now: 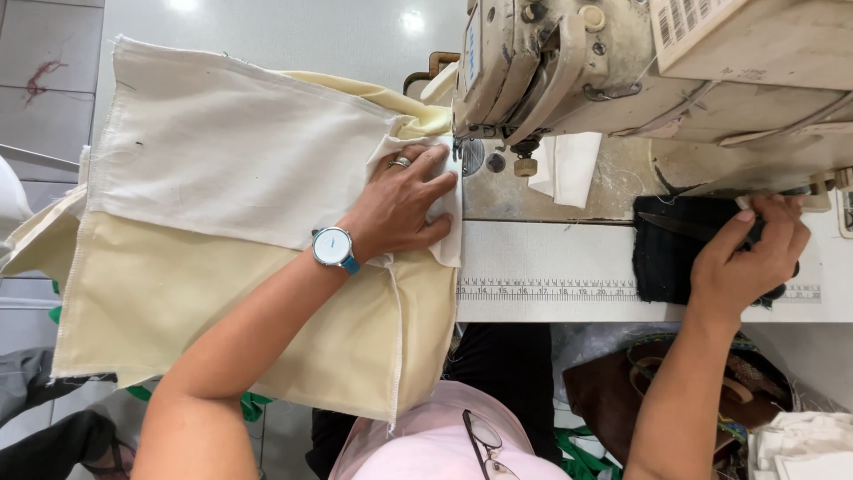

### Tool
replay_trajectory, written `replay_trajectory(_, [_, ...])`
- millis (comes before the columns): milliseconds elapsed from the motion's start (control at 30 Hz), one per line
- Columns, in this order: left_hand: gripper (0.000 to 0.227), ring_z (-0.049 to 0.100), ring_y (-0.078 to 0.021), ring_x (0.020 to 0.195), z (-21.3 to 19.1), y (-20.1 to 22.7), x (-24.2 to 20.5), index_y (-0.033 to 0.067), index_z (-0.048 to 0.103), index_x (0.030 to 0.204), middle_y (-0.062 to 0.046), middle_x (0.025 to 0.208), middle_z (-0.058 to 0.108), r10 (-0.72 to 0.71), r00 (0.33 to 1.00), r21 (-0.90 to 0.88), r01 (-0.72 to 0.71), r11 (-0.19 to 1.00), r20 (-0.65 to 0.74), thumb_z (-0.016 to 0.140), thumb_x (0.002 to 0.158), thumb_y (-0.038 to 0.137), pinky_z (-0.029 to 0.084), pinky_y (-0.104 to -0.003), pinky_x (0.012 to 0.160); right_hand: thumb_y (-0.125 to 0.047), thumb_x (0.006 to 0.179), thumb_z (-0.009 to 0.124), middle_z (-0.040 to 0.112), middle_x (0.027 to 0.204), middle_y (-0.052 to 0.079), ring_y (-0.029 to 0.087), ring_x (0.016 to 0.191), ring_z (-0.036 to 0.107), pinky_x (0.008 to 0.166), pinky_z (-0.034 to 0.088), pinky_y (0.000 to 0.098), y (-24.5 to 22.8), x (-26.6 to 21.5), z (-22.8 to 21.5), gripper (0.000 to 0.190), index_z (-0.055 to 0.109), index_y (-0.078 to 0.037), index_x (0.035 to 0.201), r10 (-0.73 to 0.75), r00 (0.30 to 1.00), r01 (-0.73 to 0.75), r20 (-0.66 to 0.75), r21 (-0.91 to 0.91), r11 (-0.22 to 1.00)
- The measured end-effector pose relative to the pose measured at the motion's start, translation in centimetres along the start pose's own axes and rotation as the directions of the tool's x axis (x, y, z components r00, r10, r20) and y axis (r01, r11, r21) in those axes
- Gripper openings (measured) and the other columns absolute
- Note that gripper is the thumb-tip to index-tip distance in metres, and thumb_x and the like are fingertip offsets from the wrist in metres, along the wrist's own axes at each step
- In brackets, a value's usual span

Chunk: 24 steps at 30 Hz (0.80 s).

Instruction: The person sews a white fabric panel onto a beige tote bag using a sewing machine. They guide the fabric through the machine, trim excess thread with scissors, and fold the fabric edges. The person repeats this process for multiple tote bags, stacking the finished items on the floor.

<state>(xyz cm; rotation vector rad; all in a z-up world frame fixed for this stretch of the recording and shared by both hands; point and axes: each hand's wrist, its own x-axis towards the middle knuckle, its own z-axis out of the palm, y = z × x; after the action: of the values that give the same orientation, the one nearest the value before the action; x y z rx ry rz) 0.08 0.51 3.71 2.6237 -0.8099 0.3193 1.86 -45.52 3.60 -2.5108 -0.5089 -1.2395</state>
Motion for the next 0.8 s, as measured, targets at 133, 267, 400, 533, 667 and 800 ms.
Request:
replay_trajectory(133, [0.044,0.059,-0.0471,0.113,0.1,0.1,0.0,0.0099,0.056,0.116,-0.022,0.142,0.05,0.003,1.0,-0.031,-0.003,1.0,0.004,0.061,0.085,0.041,0.041,-0.058,0.097,0.002,0.116,0.057,0.077,0.105,0.022,0.04,0.101,0.069,0.082,0.057,0.0489,1.1,-2.2,0.4,0.025,0.08,0.011,0.111,0.076,0.993,-0.069,0.092,-0.082,0.994])
replay_trajectory(267, [0.048,0.058,-0.0473,0.115,0.3,0.6,-0.6,0.0109,0.055,0.12,-0.022,0.142,0.05,0.002,1.0,-0.004,-0.002,1.0,-0.011,0.061,0.085,0.044,0.041,-0.059,0.095,0.001,0.116,0.061,0.073,0.101,0.027,0.044,0.102,0.071,0.098,0.062,0.0537,1.1,-2.5,0.6,0.024,0.081,0.014,0.112,0.096,0.991,-0.09,0.091,-0.072,0.993])
replay_trajectory(400, [0.05,0.057,-0.0473,0.117,0.3,1.0,-0.9,0.0117,0.055,0.122,-0.023,0.143,0.05,-0.01,1.0,-0.019,0.01,1.0,0.016,0.062,0.085,0.044,0.045,-0.06,0.093,0.004,0.111,0.064,0.074,0.11,0.032,0.048,0.112,0.07,0.094,0.061,0.0555,0.8,-2.5,0.9,0.02,0.079,0.016,0.116,0.12,0.991,-0.115,0.066,-0.067,0.991])
replay_trajectory(533, [0.047,0.057,-0.0459,0.118,0.4,1.3,-1.3,0.0135,0.056,0.118,-0.021,0.144,0.051,-0.024,1.0,-0.018,0.024,1.0,0.001,0.061,0.083,0.045,0.04,-0.06,0.1,-0.006,0.116,0.056,0.055,0.129,0.033,0.05,0.118,0.06,0.095,0.054,0.0573,-2.9,0.3,-0.2,0.032,0.065,0.022,0.13,-0.019,1.0,0.018,-0.014,-0.074,0.997])
replay_trajectory(667, [0.047,0.057,-0.0447,0.115,0.1,0.9,-0.9,0.0131,0.055,0.118,-0.021,0.142,0.05,-0.013,1.0,-0.02,0.013,1.0,-0.006,0.062,0.083,0.044,0.041,-0.059,0.096,-0.015,0.119,0.05,0.038,0.151,0.033,0.049,0.147,0.031,0.12,0.034,0.0653,-2.9,-0.1,-0.2,0.047,0.045,0.022,0.149,0.06,0.994,-0.056,0.087,-0.05,0.997])
replay_trajectory(800, [0.044,0.058,-0.0448,0.115,0.1,0.5,-0.4,0.0126,0.056,0.113,-0.019,0.138,0.051,-0.013,1.0,-0.027,0.013,1.0,-0.01,0.064,0.083,0.043,0.041,-0.059,0.096,-0.015,0.119,0.054,0.036,0.154,0.033,0.05,0.148,0.03,0.12,0.032,0.0674,-1.9,-1.0,0.0,0.049,0.043,0.02,0.152,0.049,0.994,-0.042,0.095,-0.068,0.997])
